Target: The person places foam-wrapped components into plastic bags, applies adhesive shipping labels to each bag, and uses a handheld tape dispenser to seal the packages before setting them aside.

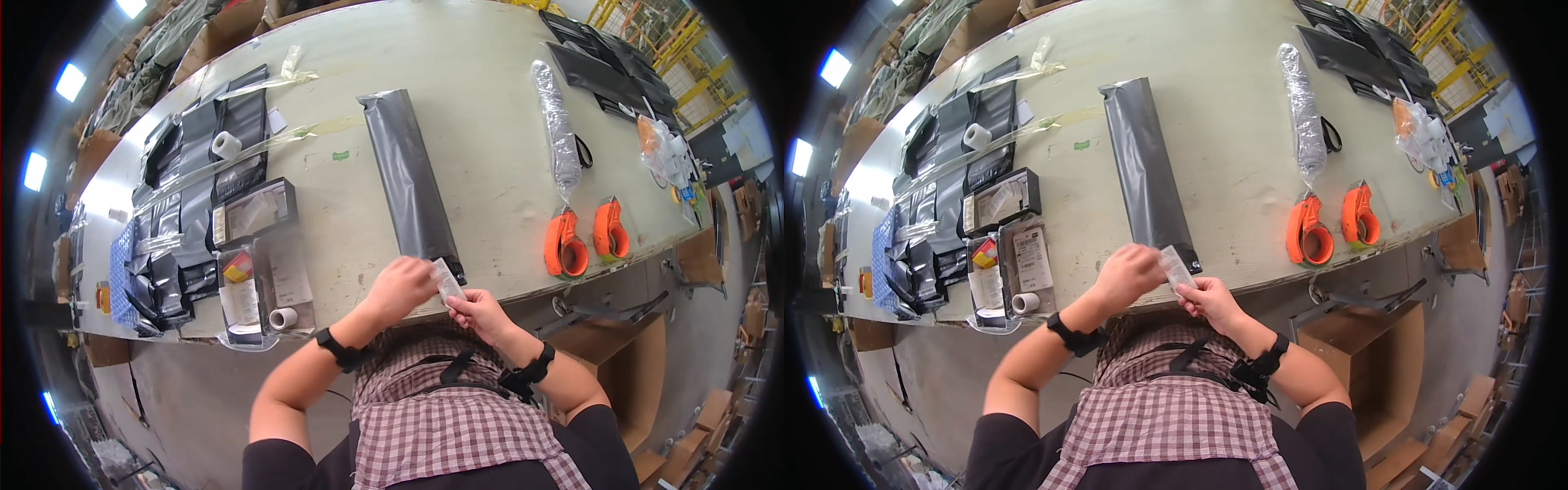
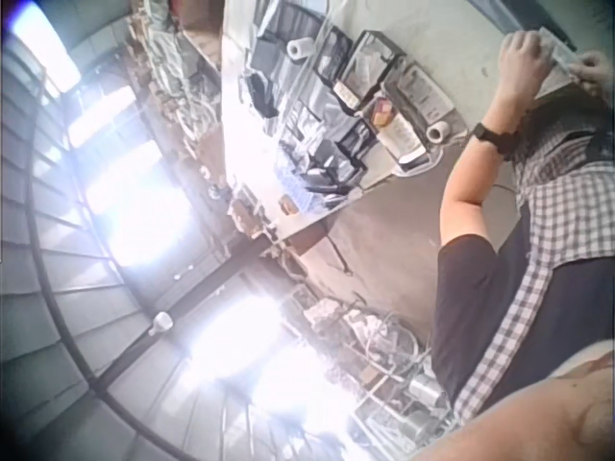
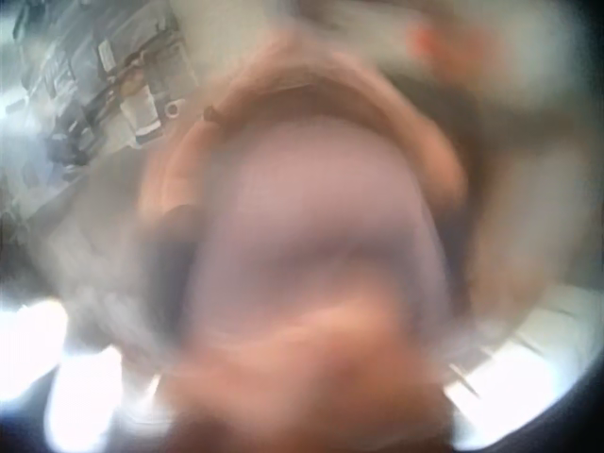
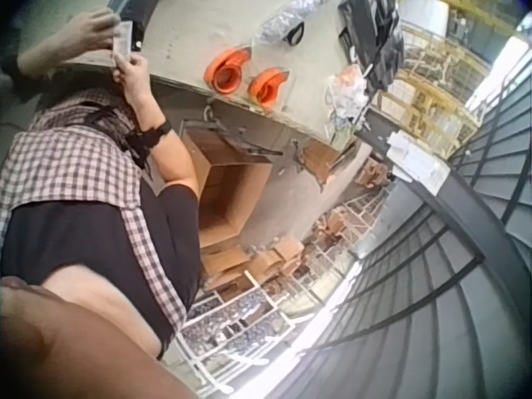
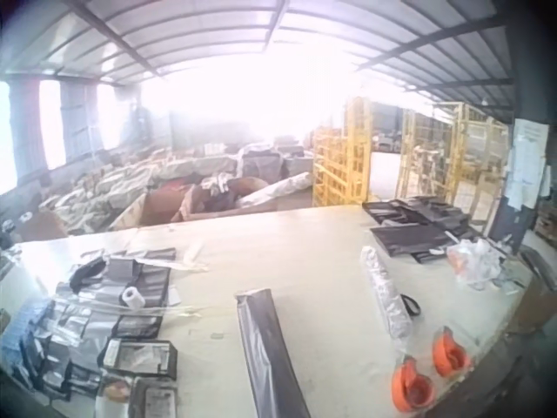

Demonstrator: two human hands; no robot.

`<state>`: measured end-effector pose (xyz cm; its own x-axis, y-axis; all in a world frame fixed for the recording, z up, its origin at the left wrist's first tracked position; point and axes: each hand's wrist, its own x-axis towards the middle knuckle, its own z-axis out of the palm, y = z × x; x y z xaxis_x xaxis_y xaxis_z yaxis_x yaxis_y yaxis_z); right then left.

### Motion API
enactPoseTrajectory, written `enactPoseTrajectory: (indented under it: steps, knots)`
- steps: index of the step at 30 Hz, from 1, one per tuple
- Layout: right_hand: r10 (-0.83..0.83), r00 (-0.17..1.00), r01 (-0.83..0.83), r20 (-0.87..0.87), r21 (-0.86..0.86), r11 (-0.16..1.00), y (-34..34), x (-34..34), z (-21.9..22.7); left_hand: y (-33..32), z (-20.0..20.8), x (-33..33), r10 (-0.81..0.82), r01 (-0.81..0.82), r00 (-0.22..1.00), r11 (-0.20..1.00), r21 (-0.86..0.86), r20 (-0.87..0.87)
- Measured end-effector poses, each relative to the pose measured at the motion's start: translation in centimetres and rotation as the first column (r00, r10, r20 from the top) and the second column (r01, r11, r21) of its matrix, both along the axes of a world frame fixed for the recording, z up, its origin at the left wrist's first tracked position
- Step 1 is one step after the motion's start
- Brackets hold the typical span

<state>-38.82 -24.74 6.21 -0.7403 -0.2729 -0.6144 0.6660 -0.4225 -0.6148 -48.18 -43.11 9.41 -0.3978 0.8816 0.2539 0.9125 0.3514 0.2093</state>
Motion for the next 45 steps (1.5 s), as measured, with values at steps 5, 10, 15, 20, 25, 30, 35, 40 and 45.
enactPoseTrajectory:
  steps: [5,10,15,20,25,30,35,40,45]
  knots:
    - [-0.022,0.996,0.016,0.085,0.08,0.997,0.5,1.6,-3.5,0.6,-2.4,-0.5,0.424,-0.424,0.905,0.884,0.199,0.043]
    - [0.013,0.994,-0.018,-0.113,-0.046,0.999,-1.8,-1.3,-3.7,0.7,-2.4,0.3,0.388,-0.377,0.921,0.866,0.329,0.036]
    - [-0.121,0.981,0.098,-0.149,-0.152,0.984,-1.1,-3.1,-4.8,1.0,-1.7,0.6,0.461,-0.422,0.886,0.846,0.326,-0.048]
    - [0.008,0.974,0.014,-0.226,0.094,0.995,-0.3,-2.2,-4.3,1.3,-1.7,0.8,0.515,-0.479,0.857,0.813,0.33,-0.024]
    - [-0.155,0.978,0.113,-0.141,-0.263,0.958,-1.7,-4.3,-3.9,1.9,-1.9,0.9,0.515,-0.482,0.857,0.815,0.321,-0.021]
    - [-0.303,0.953,0.241,-0.026,-0.543,0.804,-2.6,-4.6,-1.9,1.5,-2.3,1.0,0.575,-0.543,0.818,0.755,0.367,0.028]
    - [-0.355,0.93,0.358,0.098,-0.472,0.806,-2.6,-5.5,-3.5,2.5,-2.0,1.8,0.559,-0.529,0.828,0.752,0.393,0.044]
    - [-0.283,0.956,0.288,0.082,-0.463,0.838,-2.6,-4.8,-1.0,1.6,-2.6,2.3,0.577,-0.592,0.801,0.721,0.36,0.161]
    - [0.276,0.802,0.214,-0.53,0.687,0.695,1.3,-3.6,-2.7,1.2,-5.1,4.2,0.727,-0.845,0.517,0.517,0.136,0.451]
